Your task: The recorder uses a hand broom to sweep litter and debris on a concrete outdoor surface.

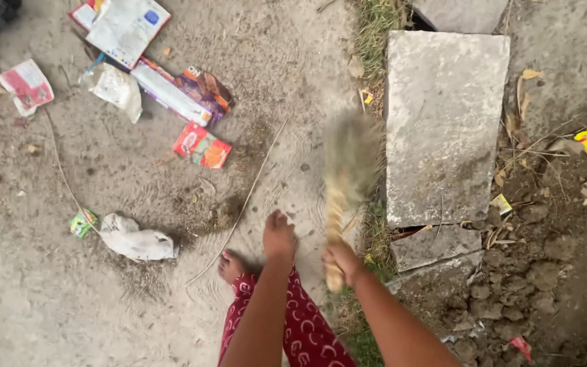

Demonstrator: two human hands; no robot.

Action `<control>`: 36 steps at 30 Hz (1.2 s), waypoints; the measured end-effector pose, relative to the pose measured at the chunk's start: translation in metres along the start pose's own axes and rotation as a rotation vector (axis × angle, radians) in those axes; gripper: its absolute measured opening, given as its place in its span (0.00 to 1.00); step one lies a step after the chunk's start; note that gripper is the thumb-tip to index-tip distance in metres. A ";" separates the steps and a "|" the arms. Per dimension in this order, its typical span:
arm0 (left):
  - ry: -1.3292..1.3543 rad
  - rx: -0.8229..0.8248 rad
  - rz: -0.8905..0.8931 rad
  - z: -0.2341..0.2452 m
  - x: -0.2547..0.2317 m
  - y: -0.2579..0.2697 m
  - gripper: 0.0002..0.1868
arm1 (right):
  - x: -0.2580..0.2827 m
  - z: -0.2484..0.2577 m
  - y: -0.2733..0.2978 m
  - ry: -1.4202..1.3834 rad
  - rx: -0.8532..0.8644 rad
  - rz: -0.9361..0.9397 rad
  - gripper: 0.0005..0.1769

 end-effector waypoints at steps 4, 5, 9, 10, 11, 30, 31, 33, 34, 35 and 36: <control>0.046 -0.035 0.027 0.021 0.014 -0.012 0.21 | 0.061 -0.063 -0.004 0.327 0.091 0.071 0.08; 0.005 -0.040 -0.073 0.028 0.022 -0.020 0.21 | 0.080 -0.077 0.017 0.344 0.129 0.200 0.08; -0.014 -0.035 -0.168 0.039 -0.015 -0.013 0.22 | 0.080 -0.094 0.122 0.238 0.075 0.301 0.37; 0.000 -0.038 -0.170 0.042 -0.017 -0.013 0.22 | 0.065 -0.086 0.129 0.252 0.078 0.305 0.37; 0.022 -0.054 -0.126 0.047 -0.016 -0.012 0.22 | 0.048 -0.074 0.134 0.237 -0.046 0.278 0.36; 0.256 -0.126 -0.191 0.101 -0.076 -0.011 0.24 | 0.156 -0.199 0.160 1.027 0.018 0.733 0.31; 0.270 -0.136 -0.193 0.103 -0.093 -0.006 0.24 | 0.167 -0.214 0.170 1.041 0.028 0.737 0.31; 0.360 -0.122 -0.196 0.102 -0.115 0.009 0.24 | 0.180 -0.229 0.189 1.413 -0.125 0.556 0.27; 0.381 -0.137 -0.182 0.098 -0.095 0.002 0.24 | 0.183 -0.227 0.187 1.441 -0.117 0.547 0.27; 0.473 -0.138 -0.223 0.098 -0.089 -0.016 0.25 | 0.191 -0.242 0.179 1.589 -0.062 0.711 0.27; 0.564 -0.139 -0.266 0.098 -0.082 -0.035 0.26 | 0.197 -0.257 0.172 1.731 -0.001 0.881 0.28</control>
Point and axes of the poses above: each hand's wrist, its own y-axis away from the middle knuckle, its own z-axis out of the back of the hand, x = y × z, the point moved 4 cm from there along -y, towards the middle knuckle, and after that the axes turned 2 degrees about -x, right-handed, at the moved point
